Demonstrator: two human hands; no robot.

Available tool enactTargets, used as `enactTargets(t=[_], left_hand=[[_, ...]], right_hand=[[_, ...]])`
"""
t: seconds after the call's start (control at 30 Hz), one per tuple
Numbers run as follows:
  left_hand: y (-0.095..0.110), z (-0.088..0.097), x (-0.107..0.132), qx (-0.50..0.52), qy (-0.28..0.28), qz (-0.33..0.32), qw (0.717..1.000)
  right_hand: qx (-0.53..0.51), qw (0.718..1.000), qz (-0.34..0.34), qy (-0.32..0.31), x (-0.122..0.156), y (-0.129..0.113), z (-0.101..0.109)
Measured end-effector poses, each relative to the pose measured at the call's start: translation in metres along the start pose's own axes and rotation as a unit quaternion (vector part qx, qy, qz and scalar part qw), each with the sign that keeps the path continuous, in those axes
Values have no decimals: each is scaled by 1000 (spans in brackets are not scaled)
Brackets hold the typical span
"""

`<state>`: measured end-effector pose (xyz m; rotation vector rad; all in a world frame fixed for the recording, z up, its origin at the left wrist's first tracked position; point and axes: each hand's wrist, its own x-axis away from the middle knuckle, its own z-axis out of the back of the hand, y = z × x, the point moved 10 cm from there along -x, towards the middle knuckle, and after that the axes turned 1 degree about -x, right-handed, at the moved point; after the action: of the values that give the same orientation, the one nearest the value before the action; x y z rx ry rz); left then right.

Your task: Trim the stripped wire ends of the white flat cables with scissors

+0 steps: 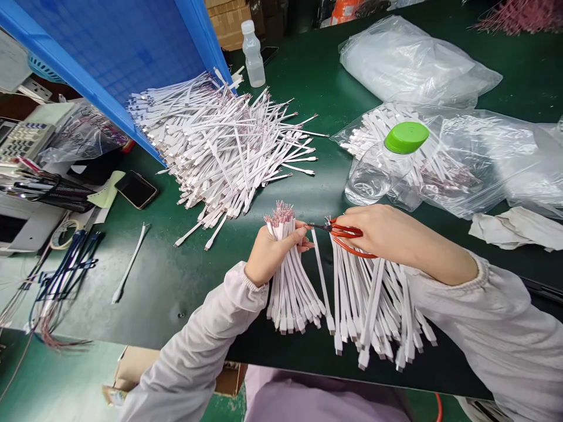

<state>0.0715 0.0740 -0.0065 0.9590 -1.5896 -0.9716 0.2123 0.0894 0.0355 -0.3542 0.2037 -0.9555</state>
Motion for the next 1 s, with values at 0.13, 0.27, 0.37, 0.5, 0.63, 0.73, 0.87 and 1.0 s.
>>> enactTargets(t=[0.13,0.27,0.37,0.5,0.63,0.73,0.87,1.0], left_hand=[[0,-1,0,-1,-2,2,1000],[-3,-3,-2,-3,-12,6,1000],[-6,-3,-3,-11,-13,10,1000],[-9,-3,-7,-6,-26,2,1000],[-20,-3,-11,23,-28,31,999],[-23,-3,-13,35,-10,27,999],[-31,-8,-13,66,-9,46,997],[-37,-6,-14,55,-1,51,997]], right_hand=[[4,1000,2,-25,0,-2,0],[17,998,4,-58,1,-5,-2],[3,999,1,-52,-1,-4,-1],[-75,994,-67,32,-6,10,11],[-226,963,-110,93,-8,18,7],[-328,932,-103,115,-9,17,-3],[-382,910,-100,129,-9,16,-12],[-414,893,-113,136,-8,16,-13]])
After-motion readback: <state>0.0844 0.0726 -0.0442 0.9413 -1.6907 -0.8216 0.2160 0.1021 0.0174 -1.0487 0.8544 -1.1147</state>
